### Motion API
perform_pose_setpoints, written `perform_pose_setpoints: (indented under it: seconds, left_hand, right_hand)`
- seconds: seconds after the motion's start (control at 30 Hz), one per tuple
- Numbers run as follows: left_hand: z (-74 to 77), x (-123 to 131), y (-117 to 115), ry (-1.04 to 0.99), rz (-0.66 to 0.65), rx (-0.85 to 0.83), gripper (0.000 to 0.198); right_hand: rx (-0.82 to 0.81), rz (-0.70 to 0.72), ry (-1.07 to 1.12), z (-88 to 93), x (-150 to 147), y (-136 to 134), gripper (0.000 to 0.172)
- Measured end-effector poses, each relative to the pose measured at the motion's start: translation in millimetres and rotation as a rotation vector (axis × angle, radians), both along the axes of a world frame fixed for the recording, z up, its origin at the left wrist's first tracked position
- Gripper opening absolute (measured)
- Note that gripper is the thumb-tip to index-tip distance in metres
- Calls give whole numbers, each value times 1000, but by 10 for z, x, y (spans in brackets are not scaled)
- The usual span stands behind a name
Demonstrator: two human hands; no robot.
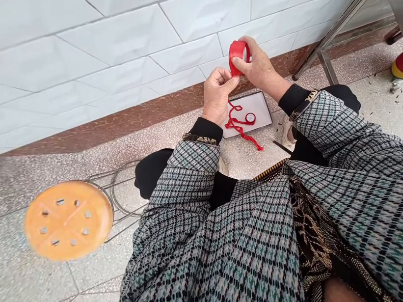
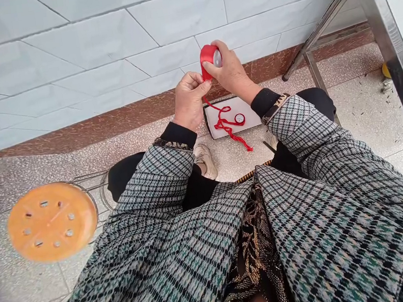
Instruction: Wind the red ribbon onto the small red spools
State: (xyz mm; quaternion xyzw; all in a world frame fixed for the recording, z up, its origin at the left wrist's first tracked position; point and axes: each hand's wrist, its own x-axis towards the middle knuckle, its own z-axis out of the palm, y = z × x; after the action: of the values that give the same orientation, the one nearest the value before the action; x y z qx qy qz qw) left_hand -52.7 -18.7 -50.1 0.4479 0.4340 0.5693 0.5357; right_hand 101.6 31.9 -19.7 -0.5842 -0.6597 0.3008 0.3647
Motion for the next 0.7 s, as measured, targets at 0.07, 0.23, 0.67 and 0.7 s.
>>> perform_pose_setpoints:
  seconds: [0.07, 0.23, 0.67, 0.7]
  left_hand:
    - [19, -14, -34, -45, -24, -40, 36]
    - [93, -27, -178, -139, -32, -124, 25]
    - [242, -172, -823, -268, -80, -148, 29]
    - [266, -154, -881, -275, -109, -129, 32]
  right_hand:
    - [-3, -11, -17, 36, -10, -20, 42]
    - [-16, 1, 109, 16, -8, -58, 37]
    - [55, 124, 176, -41, -137, -280, 47]
    - [65, 135, 197, -70, -145, -308, 49]
